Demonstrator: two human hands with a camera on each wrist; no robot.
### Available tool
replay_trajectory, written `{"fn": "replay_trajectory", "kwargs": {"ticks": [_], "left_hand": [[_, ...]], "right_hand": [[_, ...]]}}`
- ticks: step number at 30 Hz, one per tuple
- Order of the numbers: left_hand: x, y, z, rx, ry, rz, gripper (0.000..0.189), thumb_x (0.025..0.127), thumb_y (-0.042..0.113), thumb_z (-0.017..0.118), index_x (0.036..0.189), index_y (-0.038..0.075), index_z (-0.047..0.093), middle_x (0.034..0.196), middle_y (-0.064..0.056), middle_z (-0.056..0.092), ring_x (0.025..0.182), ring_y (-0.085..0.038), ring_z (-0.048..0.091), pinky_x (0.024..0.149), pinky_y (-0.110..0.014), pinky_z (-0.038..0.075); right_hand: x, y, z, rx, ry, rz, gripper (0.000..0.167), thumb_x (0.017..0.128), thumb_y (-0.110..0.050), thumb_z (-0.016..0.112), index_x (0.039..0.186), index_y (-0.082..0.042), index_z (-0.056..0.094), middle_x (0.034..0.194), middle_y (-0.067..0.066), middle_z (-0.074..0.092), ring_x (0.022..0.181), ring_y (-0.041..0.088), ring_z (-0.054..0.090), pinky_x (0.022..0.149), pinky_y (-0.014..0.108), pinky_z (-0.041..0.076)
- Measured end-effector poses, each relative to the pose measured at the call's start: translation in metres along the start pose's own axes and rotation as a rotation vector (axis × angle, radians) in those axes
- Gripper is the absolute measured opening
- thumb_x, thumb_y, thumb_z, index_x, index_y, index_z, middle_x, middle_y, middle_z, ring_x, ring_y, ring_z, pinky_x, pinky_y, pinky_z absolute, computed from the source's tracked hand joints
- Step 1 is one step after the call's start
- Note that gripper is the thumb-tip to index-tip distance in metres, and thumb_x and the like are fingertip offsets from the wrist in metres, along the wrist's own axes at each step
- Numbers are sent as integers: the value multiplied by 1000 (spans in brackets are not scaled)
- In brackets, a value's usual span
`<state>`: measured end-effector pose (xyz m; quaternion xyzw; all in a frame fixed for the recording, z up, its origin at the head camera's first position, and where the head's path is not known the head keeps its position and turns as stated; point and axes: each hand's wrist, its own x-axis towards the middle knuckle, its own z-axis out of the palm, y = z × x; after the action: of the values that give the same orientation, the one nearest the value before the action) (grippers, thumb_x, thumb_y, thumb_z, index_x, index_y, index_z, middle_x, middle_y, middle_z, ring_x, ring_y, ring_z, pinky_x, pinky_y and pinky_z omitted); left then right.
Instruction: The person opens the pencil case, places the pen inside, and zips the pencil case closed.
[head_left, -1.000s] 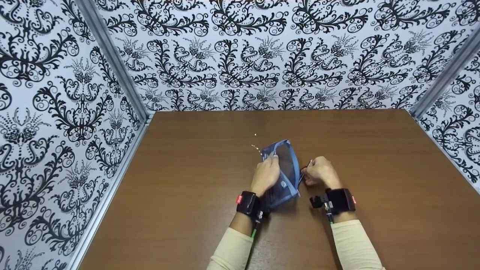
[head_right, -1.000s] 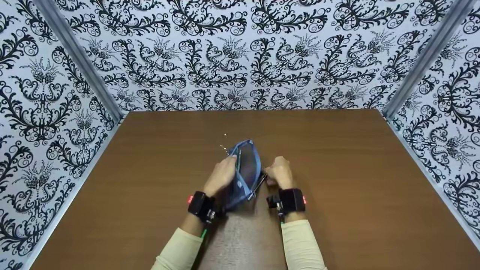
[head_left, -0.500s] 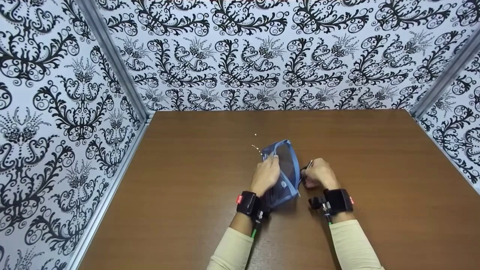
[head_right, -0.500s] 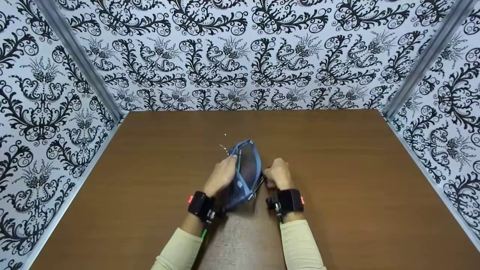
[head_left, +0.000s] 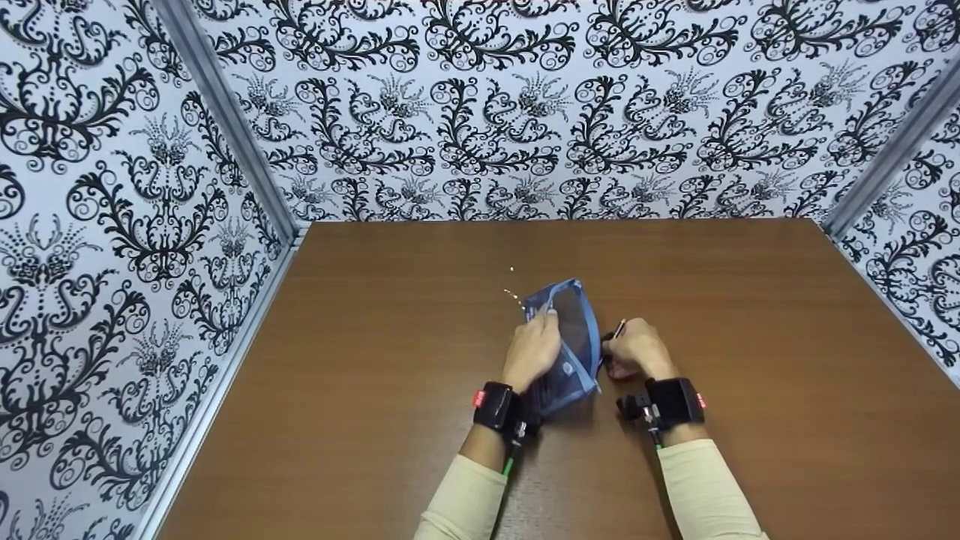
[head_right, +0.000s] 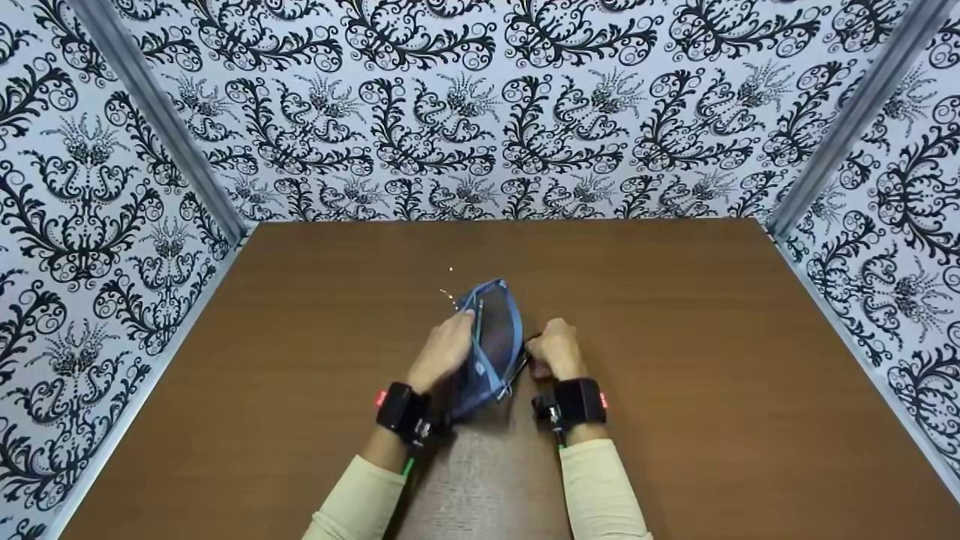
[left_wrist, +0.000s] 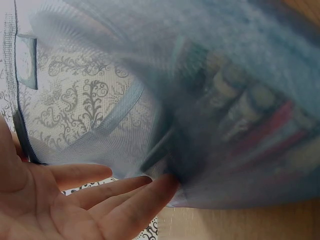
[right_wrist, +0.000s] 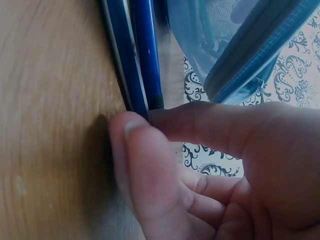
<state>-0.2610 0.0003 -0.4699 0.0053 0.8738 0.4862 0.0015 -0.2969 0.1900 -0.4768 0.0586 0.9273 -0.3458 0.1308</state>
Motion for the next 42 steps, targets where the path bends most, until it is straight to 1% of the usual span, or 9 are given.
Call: {"fn": "replay_trajectory", "kwargs": {"ticks": [2, 6, 8, 10, 15, 26, 30, 36, 42], "left_hand": [[1, 0, 1, 0, 7, 0, 55, 106, 38, 27, 150, 9, 44, 149, -10, 49, 136, -34, 47, 114, -45, 35], [2, 0, 1, 3, 15, -10, 55, 106, 38, 27, 149, 8, 45, 150, -9, 48, 137, -31, 46, 115, -44, 35], [2, 1, 1, 5, 14, -12, 55, 106, 38, 27, 149, 8, 45, 150, -8, 48, 137, -31, 46, 115, -44, 35], [1, 1, 1, 8, 14, -13, 56, 106, 38, 27, 149, 9, 44, 150, -8, 48, 137, -32, 46, 115, -44, 35], [2, 1, 1, 22, 11, -5, 56, 106, 38, 27, 150, 9, 44, 149, -8, 48, 137, -32, 47, 115, -44, 35], [2, 0, 1, 10, -1, -5, 55, 106, 39, 25, 151, 12, 42, 151, -8, 46, 137, -33, 46, 115, -44, 34], [2, 0, 0, 18, -2, 5, 54, 106, 39, 26, 151, 14, 43, 149, -9, 48, 135, -34, 47, 114, -46, 36], [1, 0, 0, 24, 7, 1, 53, 105, 40, 27, 150, 21, 45, 143, -12, 55, 130, -37, 53, 108, -49, 42], [1, 0, 0, 6, 7, -11, 53, 105, 40, 27, 151, 19, 44, 145, -14, 53, 132, -37, 51, 110, -49, 40]], "right_hand": [[-1, 1, 0, 0, 7, -10, 16, 84, -12, 65, 77, 3, 66, 50, 1, 62, 45, 12, 64, 53, 24, 54], [0, 3, 0, 91, -19, 8, 15, 84, -9, 62, 76, 4, 64, 51, 4, 62, 43, 12, 64, 48, 25, 54], [0, 3, 1, 144, -36, 43, 13, 84, -7, 61, 79, 5, 62, 51, 6, 62, 43, 13, 64, 46, 26, 55], [0, 4, 0, 167, -48, 57, 13, 84, -6, 61, 82, 7, 61, 52, 8, 63, 43, 14, 64, 46, 27, 55], [-1, 3, -1, 157, -58, 69, 18, 87, -9, 61, 88, 9, 61, 55, 9, 64, 44, 14, 64, 47, 27, 56], [-3, 4, -5, 150, -69, 53, 17, 85, -13, 64, 82, 3, 60, 53, 7, 63, 45, 14, 65, 46, 26, 55], [-6, 3, -9, 166, -74, 46, 18, 85, -15, 64, 79, 2, 62, 52, 5, 63, 44, 12, 64, 45, 25, 54], [-9, 1, -18, 185, -85, 25, 20, 88, -17, 62, 81, 2, 63, 54, 5, 65, 46, 11, 65, 48, 24, 54], [-11, 2, -24, 225, -82, 12, 20, 88, -16, 62, 82, 2, 65, 55, 2, 63, 47, 10, 64, 49, 24, 55]]}}
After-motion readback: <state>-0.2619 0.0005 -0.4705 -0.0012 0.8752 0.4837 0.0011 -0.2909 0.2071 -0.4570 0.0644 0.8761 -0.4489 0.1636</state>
